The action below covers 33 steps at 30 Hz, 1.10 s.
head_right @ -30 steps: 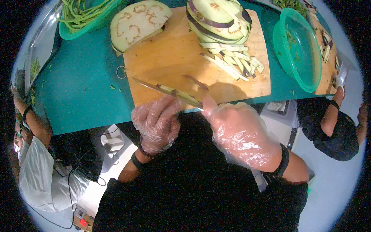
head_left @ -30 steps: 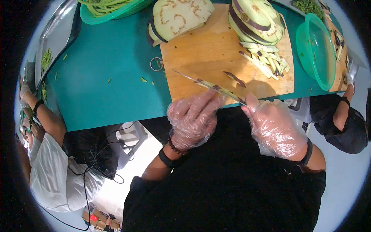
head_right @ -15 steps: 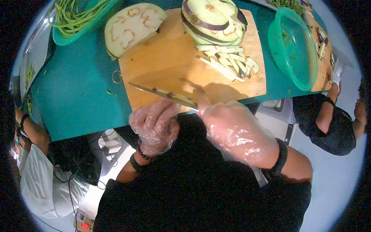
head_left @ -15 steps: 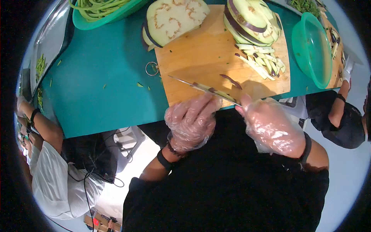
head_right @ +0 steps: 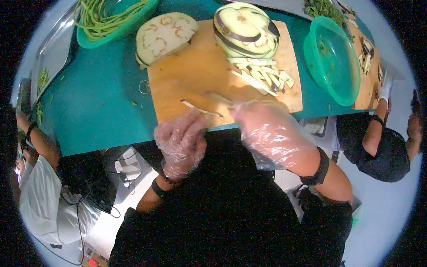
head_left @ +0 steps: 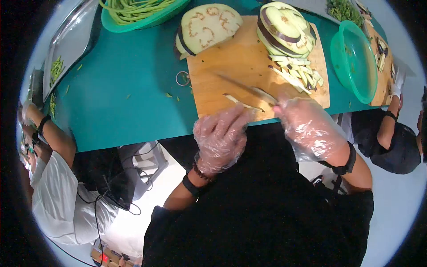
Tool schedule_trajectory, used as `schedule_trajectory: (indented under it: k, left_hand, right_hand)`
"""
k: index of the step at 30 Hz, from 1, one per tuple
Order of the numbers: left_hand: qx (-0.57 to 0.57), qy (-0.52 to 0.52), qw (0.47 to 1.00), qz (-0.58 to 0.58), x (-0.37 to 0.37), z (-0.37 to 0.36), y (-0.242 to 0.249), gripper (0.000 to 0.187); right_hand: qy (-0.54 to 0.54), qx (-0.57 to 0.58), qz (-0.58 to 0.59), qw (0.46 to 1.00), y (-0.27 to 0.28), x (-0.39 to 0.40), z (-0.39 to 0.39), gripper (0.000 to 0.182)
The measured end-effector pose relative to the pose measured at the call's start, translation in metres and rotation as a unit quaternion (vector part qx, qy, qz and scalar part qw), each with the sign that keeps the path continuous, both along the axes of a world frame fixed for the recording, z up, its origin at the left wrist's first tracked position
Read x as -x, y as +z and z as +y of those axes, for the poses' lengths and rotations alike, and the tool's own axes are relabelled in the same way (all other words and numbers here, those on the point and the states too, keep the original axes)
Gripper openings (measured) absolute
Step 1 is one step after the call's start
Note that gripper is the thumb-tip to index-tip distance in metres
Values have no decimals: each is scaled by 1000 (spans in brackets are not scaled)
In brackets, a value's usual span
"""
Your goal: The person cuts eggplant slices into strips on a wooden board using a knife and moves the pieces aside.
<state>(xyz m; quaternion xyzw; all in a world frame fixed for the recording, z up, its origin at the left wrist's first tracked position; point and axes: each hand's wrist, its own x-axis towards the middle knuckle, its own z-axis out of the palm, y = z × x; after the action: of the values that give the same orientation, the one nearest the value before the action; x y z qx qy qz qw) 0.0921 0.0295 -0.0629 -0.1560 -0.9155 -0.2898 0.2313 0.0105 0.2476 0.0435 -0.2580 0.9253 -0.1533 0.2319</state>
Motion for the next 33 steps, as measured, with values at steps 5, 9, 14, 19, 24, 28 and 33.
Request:
schedule_trajectory:
  k: [5,9,14,19,24,28,33]
  left_hand:
    - [-14,-7,1000,-18,-2,0,6,63]
    - [-29,-20,999,-39,-2,-4,9,62]
    - [-74,-37,996,-17,-7,-12,20,57]
    - [-108,-31,994,14,-17,-19,26,32]
    - [-147,-32,988,32,-27,-27,33,31]
    - [-150,-28,988,31,-23,-24,33,26]
    - [-163,-37,985,38,-21,-22,21,35]
  right_hand:
    - [-111,-13,23,993,14,-8,6,16]
    - [-80,-36,74,993,10,-18,14,19]
    - [-53,-28,144,988,2,-26,20,27]
    - [-95,63,103,988,9,-37,12,18]
    - [11,81,23,996,10,-52,-5,8]
    - [26,76,43,996,-2,-52,-5,13]
    - [-18,-5,68,997,-5,-44,16,12]
